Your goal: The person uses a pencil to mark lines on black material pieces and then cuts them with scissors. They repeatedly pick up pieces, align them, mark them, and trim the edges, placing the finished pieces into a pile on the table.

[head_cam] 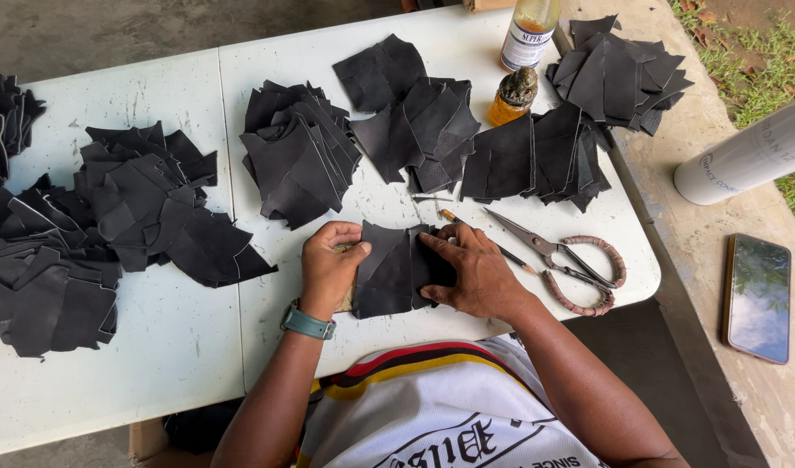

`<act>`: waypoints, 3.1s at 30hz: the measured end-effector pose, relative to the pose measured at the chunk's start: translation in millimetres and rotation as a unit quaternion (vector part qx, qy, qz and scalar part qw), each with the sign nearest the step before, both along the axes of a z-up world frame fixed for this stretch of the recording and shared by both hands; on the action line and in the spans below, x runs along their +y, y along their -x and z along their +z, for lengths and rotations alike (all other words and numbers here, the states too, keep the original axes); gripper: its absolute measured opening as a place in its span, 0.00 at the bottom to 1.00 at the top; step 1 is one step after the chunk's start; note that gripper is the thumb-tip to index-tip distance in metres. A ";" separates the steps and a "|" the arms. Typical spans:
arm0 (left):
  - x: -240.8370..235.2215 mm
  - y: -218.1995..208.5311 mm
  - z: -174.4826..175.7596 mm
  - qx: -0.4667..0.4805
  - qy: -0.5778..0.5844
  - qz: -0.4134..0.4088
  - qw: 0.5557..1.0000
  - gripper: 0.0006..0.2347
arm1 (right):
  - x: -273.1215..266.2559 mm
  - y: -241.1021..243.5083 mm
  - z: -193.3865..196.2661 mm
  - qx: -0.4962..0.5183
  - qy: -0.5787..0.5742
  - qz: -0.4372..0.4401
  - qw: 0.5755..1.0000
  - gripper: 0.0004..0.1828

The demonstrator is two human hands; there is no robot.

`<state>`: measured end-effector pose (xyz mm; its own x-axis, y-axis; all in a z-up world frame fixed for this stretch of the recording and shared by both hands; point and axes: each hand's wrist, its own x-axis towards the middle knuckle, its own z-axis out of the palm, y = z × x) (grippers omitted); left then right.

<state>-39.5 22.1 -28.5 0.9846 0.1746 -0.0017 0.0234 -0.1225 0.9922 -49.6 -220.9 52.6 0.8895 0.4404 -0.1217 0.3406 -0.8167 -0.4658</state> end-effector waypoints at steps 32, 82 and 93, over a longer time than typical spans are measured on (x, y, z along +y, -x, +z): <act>37.2 77.4 70.3 0.046 -0.350 -0.102 0.930 0.50 | 25.1 6.5 6.5 -0.035 0.179 0.010 0.983 0.45; -72.0 -36.8 93.4 -0.059 -0.549 -0.326 0.767 0.12 | -129.0 22.5 11.6 -0.033 0.169 -0.219 0.960 0.26; -21.3 -10.0 29.2 0.019 0.200 -0.144 0.969 0.15 | -128.8 21.8 41.1 0.032 0.160 -0.243 0.956 0.31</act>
<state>-29.6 0.8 0.6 0.9903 -0.1300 -0.0491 0.0823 0.2642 0.9609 -71.3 -349.7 93.8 0.9659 -0.0911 -0.2424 -0.1354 -0.9756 -0.1729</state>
